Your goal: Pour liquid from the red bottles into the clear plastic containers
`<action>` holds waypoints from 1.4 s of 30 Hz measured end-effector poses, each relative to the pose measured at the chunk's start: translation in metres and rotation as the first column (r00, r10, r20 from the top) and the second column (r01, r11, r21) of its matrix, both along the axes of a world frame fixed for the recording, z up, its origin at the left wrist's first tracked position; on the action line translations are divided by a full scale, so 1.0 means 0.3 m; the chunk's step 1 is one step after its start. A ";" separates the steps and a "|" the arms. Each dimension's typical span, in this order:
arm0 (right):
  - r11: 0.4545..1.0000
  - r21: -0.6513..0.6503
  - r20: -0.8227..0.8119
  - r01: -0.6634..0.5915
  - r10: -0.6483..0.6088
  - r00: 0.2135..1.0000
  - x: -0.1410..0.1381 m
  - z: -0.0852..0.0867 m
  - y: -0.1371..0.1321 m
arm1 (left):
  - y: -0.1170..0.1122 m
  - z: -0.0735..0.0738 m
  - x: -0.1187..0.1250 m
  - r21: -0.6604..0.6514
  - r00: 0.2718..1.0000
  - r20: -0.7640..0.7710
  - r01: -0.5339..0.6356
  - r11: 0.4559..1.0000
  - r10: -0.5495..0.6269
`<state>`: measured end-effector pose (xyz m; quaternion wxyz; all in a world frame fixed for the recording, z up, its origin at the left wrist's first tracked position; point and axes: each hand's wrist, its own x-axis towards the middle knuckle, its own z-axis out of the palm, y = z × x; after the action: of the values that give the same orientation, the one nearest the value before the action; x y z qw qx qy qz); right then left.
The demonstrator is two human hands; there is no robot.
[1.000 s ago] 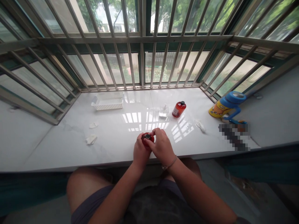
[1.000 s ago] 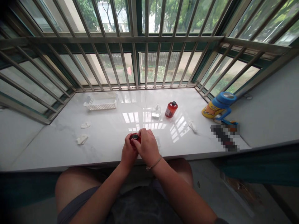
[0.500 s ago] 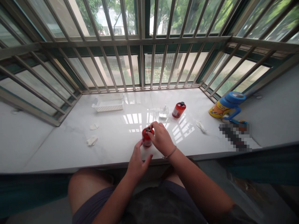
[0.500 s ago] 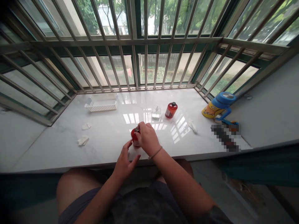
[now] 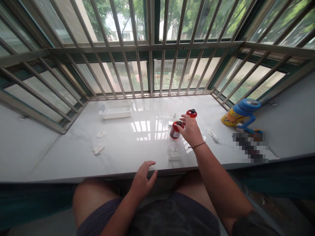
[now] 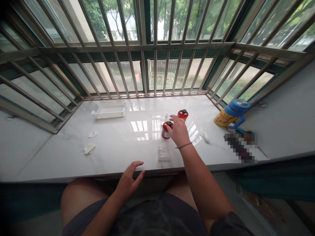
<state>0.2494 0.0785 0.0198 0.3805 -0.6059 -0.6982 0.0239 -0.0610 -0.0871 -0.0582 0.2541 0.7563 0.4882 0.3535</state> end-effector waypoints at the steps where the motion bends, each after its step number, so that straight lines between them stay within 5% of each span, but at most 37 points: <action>1: 0.999 0.023 0.007 0.029 -0.029 1.000 0.042 -0.009 -0.006 | 0.008 0.003 0.002 0.014 1.000 0.000 -0.003 1.000 0.003; 5: 0.962 0.010 0.118 0.273 -0.272 0.955 0.256 -0.087 -0.056 | 0.050 0.024 0.021 0.042 1.000 0.005 0.002 0.999 -0.002; 10: 0.739 -0.241 0.320 0.629 -0.551 0.771 0.509 -0.243 -0.125 | 0.122 0.058 0.098 0.068 0.995 0.028 0.095 0.993 -0.097; 15: 0.700 -0.328 0.318 0.635 -0.551 0.772 0.595 -0.325 -0.172 | 0.205 0.063 0.223 0.040 0.976 0.037 0.213 0.976 -0.214; 23: 0.673 -0.353 0.224 0.650 -0.614 0.757 0.605 -0.352 -0.190 | 0.277 0.022 0.332 -0.100 0.969 -0.024 0.243 0.965 -0.246; 27: 0.693 -0.352 0.132 0.629 -0.629 0.766 0.581 -0.333 -0.219 | 0.247 0.022 0.297 -0.139 0.975 -0.006 0.217 0.966 -0.220; 32: 0.780 -0.367 0.015 0.507 -0.540 0.842 0.458 -0.274 -0.290 | 0.204 0.019 0.185 -0.120 0.993 0.015 0.118 0.986 -0.117; 37: 0.974 -0.203 -0.124 0.096 -0.122 0.985 0.202 -0.143 -0.386 | 0.185 0.012 0.115 -0.107 0.997 0.018 0.071 0.992 -0.070; 42: 0.965 -0.214 -0.249 -0.151 0.096 0.964 -0.021 -0.003 -0.462 | 0.178 0.005 0.128 -0.098 0.999 0.027 0.048 0.994 -0.045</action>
<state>0.2431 -0.0601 0.0190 0.3858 -0.5938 -0.6769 0.2006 -0.0226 -0.0337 -0.0567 0.3053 0.7495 0.4843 0.3324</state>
